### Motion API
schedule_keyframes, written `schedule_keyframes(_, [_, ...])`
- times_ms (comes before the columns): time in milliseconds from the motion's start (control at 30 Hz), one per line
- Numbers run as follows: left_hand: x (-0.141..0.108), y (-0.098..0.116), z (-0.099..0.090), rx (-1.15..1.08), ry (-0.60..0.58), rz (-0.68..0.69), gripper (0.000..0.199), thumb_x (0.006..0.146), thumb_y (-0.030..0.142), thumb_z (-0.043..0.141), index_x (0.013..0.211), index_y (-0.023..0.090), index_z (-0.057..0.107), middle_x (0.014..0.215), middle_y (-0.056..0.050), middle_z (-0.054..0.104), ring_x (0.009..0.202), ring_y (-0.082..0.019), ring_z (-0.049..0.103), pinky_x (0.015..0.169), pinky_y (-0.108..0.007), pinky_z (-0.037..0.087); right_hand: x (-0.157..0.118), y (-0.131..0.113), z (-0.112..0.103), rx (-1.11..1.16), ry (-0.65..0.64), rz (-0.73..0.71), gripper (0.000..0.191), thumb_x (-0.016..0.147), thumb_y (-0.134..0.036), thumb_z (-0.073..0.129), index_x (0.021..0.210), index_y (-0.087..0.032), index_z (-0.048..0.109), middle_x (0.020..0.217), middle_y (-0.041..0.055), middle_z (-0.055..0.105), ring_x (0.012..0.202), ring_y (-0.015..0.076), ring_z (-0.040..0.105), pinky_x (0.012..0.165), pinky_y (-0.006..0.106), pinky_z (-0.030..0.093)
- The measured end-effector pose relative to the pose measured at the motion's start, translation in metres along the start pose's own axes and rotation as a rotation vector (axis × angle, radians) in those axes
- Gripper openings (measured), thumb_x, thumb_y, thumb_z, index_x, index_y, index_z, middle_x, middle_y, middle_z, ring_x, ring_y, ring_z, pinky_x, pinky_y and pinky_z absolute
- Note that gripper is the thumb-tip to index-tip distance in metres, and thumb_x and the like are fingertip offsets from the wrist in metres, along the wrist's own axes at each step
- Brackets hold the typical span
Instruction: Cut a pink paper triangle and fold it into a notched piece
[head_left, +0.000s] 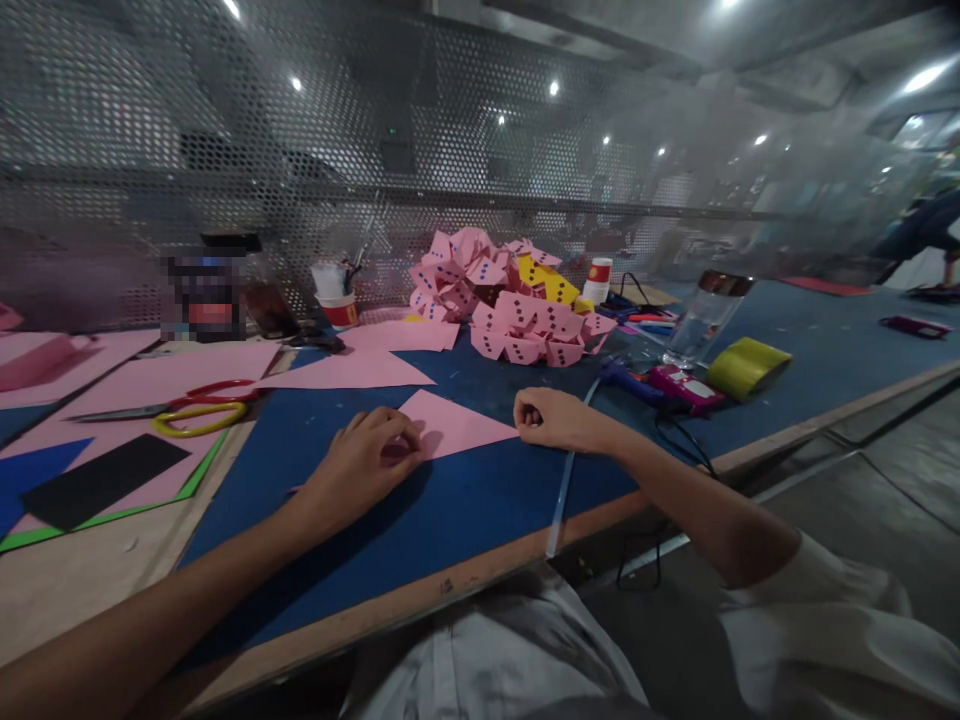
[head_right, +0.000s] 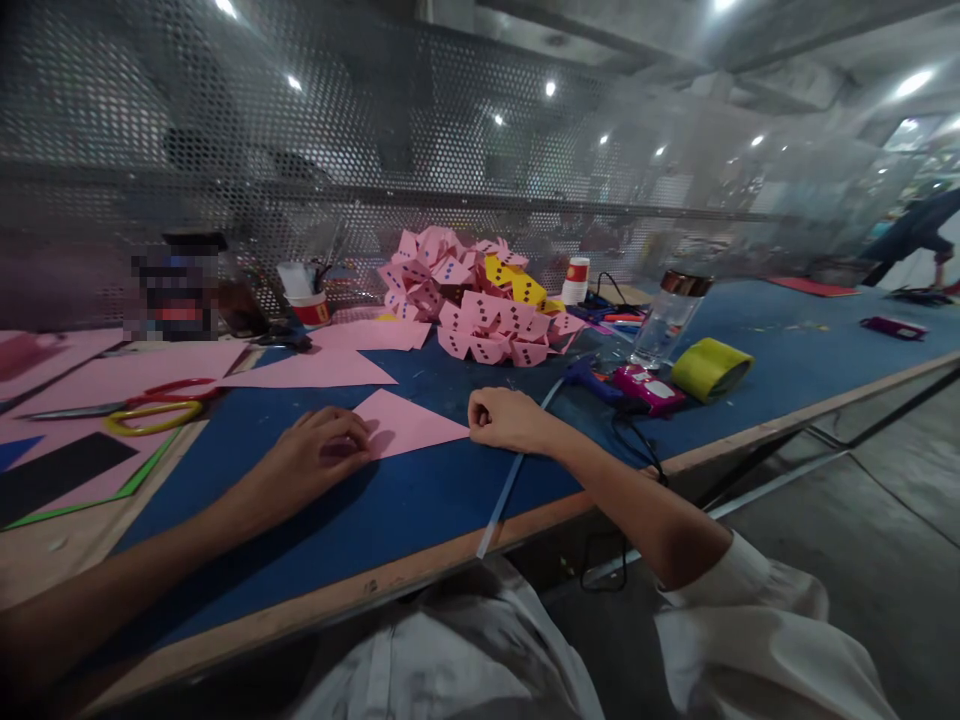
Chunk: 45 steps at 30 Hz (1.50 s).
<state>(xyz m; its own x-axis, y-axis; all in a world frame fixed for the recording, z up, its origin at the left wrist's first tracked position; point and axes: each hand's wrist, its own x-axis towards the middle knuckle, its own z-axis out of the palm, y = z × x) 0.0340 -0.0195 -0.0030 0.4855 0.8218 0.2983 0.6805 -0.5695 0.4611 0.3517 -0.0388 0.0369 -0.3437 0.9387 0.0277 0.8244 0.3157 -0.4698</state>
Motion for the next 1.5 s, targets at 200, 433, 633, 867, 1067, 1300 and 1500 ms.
schedule_keyframes(200, [0.001,0.001,-0.002,-0.012,-0.018,0.001,0.029,0.092,0.055,0.064,0.090,0.028,0.072,0.113,-0.007,0.071,0.110,-0.032,0.063,0.102,-0.050,0.046,-0.002,0.019,0.000,0.058,0.019,-0.019,0.013,0.078,-0.014,0.062,0.088,-0.019,0.067,0.090,0.0011,0.069,0.080,0.0148,0.062,0.069,0.024,0.040])
schedule_keyframes(433, [0.001,0.002,-0.001,-0.007,-0.003,-0.005,0.027,0.092,0.054,0.064,0.090,0.028,0.072,0.113,-0.007,0.071,0.110,-0.032,0.062,0.101,-0.050,0.047,-0.001,0.022,-0.002,0.101,0.022,-0.012,0.017,0.079,-0.009,0.059,0.089,-0.017,0.069,0.090,0.0018,0.068,0.079,0.0143,0.062,0.071,0.024,0.042])
schedule_keyframes(633, [0.000,0.003,0.000,-0.004,0.010,0.002,0.026,0.093,0.051,0.063,0.089,0.027,0.072,0.113,-0.008,0.071,0.108,-0.031,0.061,0.101,-0.049,0.047,0.006,-0.014,-0.006,0.153,0.108,-0.149,0.014,0.089,-0.016,0.061,0.098,-0.018,0.072,0.103,0.0037,0.072,0.093,0.0157,0.065,0.083,0.025,0.045])
schedule_keyframes(867, [0.002,0.004,0.000,0.099,-0.020,-0.008,0.017,0.089,0.039,0.063,0.095,0.025,0.071,0.111,-0.008,0.069,0.102,-0.029,0.060,0.097,-0.047,0.047,0.042,-0.060,0.033,0.029,-0.068,-0.313,0.011,0.092,-0.025,0.068,0.098,-0.019,0.074,0.100,0.0035,0.074,0.088,0.0162,0.065,0.075,0.025,0.041])
schedule_keyframes(1067, [0.004,0.011,-0.002,0.120,-0.029,-0.048,0.012,0.083,0.029,0.061,0.091,0.025,0.069,0.111,-0.007,0.069,0.102,-0.030,0.059,0.098,-0.050,0.046,0.048,-0.059,0.051,0.061,-0.034,-0.320,0.008,0.090,-0.025,0.068,0.094,-0.018,0.071,0.091,0.0016,0.072,0.080,0.0143,0.061,0.069,0.024,0.038])
schedule_keyframes(1300, [0.004,0.009,-0.001,0.088,-0.019,-0.060,0.015,0.081,0.029,0.060,0.091,0.024,0.071,0.113,-0.007,0.070,0.103,-0.030,0.058,0.100,-0.050,0.045,0.044,-0.060,0.053,0.057,0.013,-0.316,0.009,0.088,-0.026,0.066,0.091,-0.020,0.071,0.091,0.0019,0.072,0.078,0.0145,0.061,0.068,0.024,0.037])
schedule_keyframes(1500, [0.003,0.004,-0.001,0.067,0.008,-0.032,0.015,0.077,0.025,0.063,0.089,0.025,0.072,0.112,-0.005,0.072,0.106,-0.030,0.062,0.102,-0.049,0.047,0.045,-0.058,0.055,0.057,0.010,-0.321,0.009,0.089,-0.027,0.065,0.092,-0.020,0.070,0.091,0.0021,0.072,0.079,0.0148,0.061,0.068,0.025,0.036])
